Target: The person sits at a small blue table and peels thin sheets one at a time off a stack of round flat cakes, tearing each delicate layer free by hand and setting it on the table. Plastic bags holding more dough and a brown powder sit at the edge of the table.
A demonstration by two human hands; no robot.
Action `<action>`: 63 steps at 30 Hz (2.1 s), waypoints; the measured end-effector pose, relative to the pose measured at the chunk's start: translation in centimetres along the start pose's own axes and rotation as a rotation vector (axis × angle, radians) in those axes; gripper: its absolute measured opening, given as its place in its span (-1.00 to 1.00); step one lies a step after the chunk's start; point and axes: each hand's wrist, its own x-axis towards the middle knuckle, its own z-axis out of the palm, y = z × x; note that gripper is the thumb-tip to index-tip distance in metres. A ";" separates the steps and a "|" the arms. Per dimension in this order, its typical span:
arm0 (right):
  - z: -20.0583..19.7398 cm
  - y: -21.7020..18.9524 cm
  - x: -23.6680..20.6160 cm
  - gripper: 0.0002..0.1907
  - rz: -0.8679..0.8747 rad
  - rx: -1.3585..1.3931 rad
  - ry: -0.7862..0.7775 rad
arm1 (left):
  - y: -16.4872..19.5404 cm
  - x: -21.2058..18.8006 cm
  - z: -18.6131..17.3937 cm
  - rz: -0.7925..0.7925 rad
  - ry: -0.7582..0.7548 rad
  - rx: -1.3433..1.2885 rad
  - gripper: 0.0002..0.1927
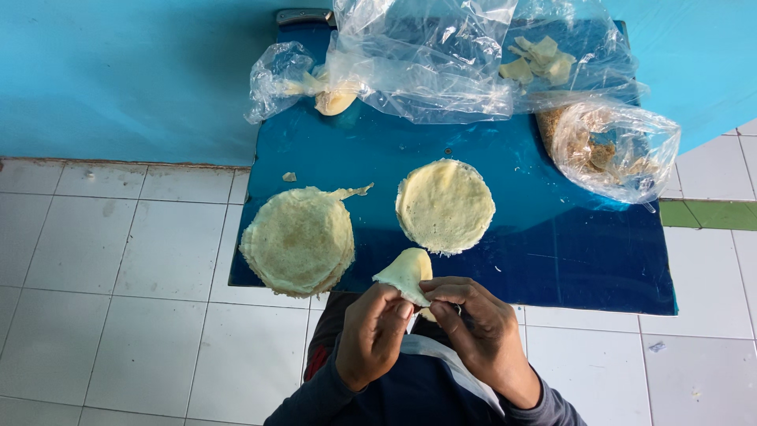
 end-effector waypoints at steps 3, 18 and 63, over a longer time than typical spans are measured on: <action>-0.3 0.1 0.1 -0.87 0.097 0.036 -0.017 | -0.1 -0.1 0.0 -0.084 0.042 -0.092 -0.83; -4.1 -0.3 4.6 -0.90 0.067 0.145 -0.199 | -3.0 0.5 -0.3 -0.280 -0.144 -0.741 -0.38; 1.8 0.5 1.6 -0.91 0.087 0.201 -0.138 | -1.8 -0.4 -1.0 -0.201 0.052 -0.303 -0.88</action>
